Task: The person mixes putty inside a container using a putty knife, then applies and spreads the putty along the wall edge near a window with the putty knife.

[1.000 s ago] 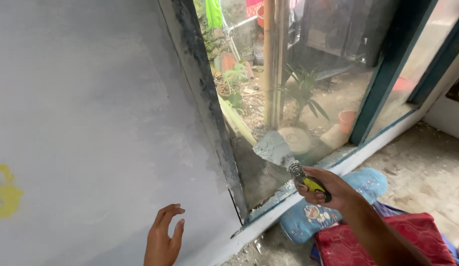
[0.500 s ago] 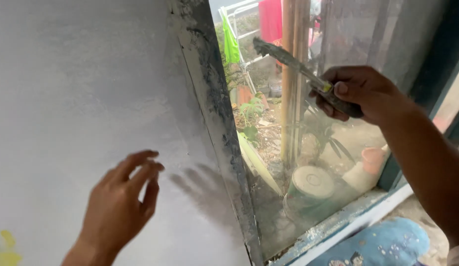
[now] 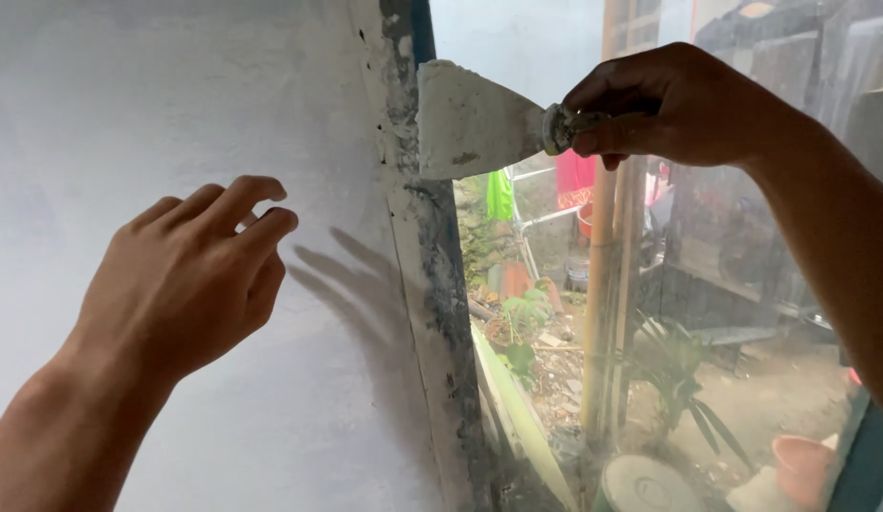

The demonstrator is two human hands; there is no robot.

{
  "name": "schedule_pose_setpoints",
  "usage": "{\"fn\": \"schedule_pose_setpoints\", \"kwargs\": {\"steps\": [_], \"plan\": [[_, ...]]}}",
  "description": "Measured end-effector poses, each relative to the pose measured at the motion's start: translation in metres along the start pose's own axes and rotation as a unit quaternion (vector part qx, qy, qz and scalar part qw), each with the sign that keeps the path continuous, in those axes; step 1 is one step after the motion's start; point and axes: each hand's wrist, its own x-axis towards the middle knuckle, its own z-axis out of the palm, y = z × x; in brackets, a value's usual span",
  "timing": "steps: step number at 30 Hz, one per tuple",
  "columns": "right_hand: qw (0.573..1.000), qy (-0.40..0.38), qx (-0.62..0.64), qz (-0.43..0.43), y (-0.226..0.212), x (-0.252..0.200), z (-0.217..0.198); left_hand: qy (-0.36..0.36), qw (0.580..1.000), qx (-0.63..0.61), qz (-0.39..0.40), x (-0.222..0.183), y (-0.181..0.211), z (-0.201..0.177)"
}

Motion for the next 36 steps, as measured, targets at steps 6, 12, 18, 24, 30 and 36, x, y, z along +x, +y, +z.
{"fn": "schedule_pose_setpoints", "kwargs": {"steps": [6, 12, 18, 24, 30, 36], "plan": [[0.999, 0.031, 0.02, 0.007, -0.03, 0.029, -0.012, -0.021, 1.0, 0.016, 0.015, 0.014, -0.013, -0.002], [0.993, 0.038, -0.069, 0.089, -0.054, 0.053, -0.027, -0.016, 1.0, 0.004, 0.003, 0.025, -0.028, -0.006], [0.988, 0.016, -0.105, 0.107, -0.051, 0.066, -0.026, -0.042, 0.999, 0.016, 0.01, 0.022, -0.03, -0.001], [0.991, 0.04, -0.074, 0.102, -0.047, 0.078, -0.018, -0.062, 0.997, 0.037, 0.018, 0.016, -0.036, 0.006], [0.987, 0.028, -0.079, 0.133, -0.045, 0.087, -0.016, -0.06, 0.997, 0.031, 0.023, 0.012, -0.036, 0.015], [0.985, 0.036, -0.076, 0.152, -0.043, 0.075, -0.027, 0.009, 0.997, 0.03, 0.07, -0.005, -0.047, 0.032]]}}
